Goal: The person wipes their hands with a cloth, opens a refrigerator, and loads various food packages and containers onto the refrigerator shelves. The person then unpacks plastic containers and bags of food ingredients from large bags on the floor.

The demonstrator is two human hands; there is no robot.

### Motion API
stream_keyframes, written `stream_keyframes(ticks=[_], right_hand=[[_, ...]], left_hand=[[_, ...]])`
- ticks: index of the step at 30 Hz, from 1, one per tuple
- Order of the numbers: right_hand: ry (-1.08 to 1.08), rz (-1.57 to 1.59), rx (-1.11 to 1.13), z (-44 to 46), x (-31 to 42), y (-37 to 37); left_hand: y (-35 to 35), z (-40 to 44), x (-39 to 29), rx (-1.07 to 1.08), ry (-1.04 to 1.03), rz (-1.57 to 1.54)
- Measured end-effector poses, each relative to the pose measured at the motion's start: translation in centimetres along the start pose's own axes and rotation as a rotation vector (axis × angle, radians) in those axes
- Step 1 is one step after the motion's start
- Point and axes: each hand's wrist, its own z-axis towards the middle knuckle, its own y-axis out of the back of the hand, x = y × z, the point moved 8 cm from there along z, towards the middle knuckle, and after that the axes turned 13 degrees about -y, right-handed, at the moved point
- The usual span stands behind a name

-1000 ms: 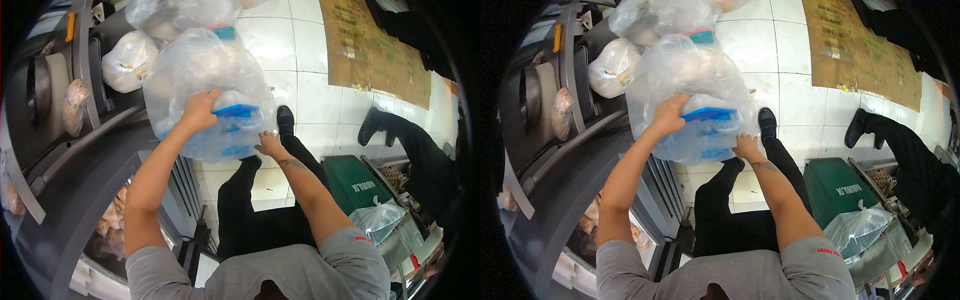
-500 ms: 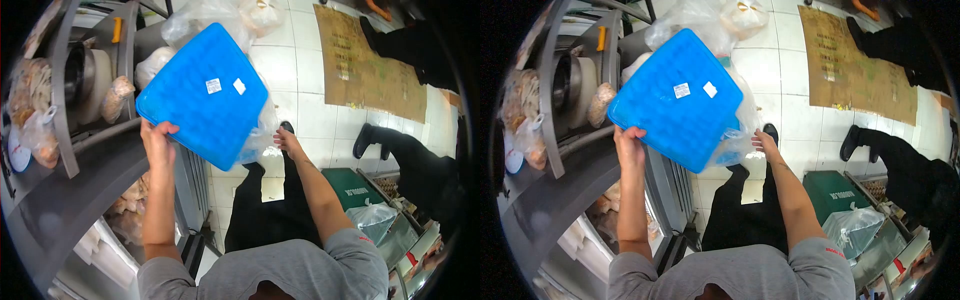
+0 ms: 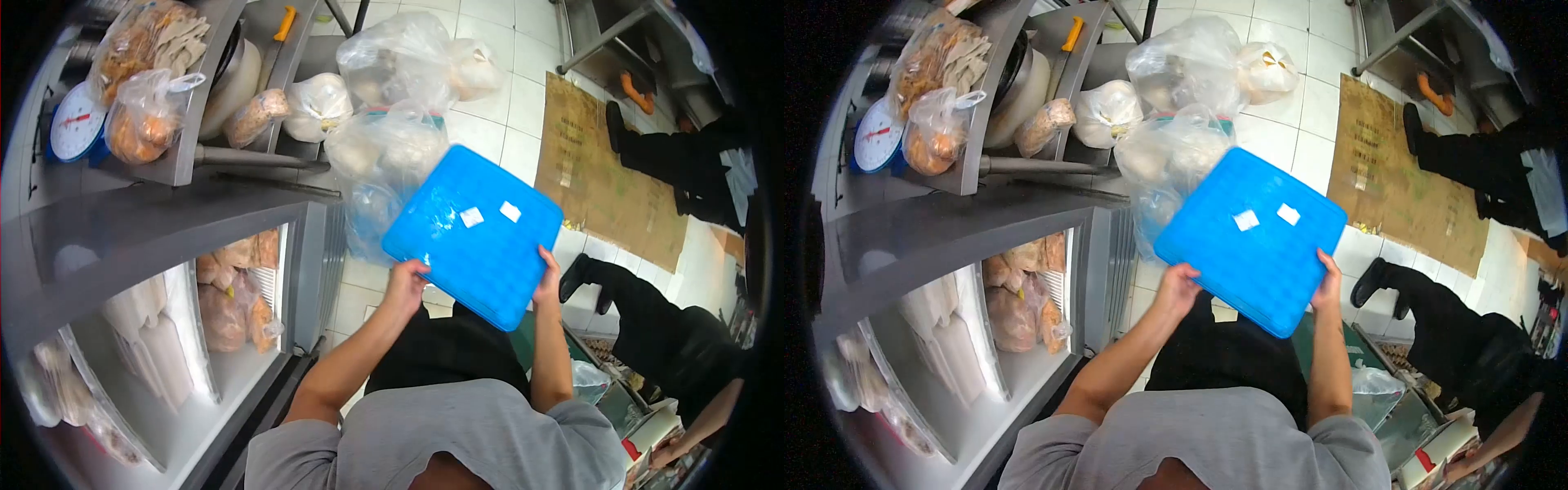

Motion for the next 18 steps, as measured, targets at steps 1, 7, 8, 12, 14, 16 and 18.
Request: stream_keyframes(ticks=[1,7,8,12,14,16,18], right_hand=[[0.006,-0.043,-0.028,-1.3,0.6,1.0],[0.02,-0.066,-0.078,-4.6,0.2,3.7],[0.032,-0.062,-0.077,-4.6,-0.1,3.4],[-0.036,-0.08,-0.068,-3.2,-0.7,3.0],[0.01,0.024,-0.025,-0.7,-0.3,3.4],[0.064,0.152,0.014,2.7,0.1,4.4],[0.2,0.146,0.047,5.8,1.6,4.8]], left_hand=[[0.7,-0.2,1.8,-0.016,0.059,-0.007],[0.3,-0.2,4.9,-0.033,0.201,0.055],[0.3,0.2,4.6,-0.048,0.196,0.078],[1.2,3.7,3.5,-0.021,0.196,0.17],[0.3,5.9,3.3,0.043,0.219,0.196],[0.5,9.1,4.2,0.109,0.168,0.304],[1.0,12.8,5.4,0.201,0.187,0.473]])
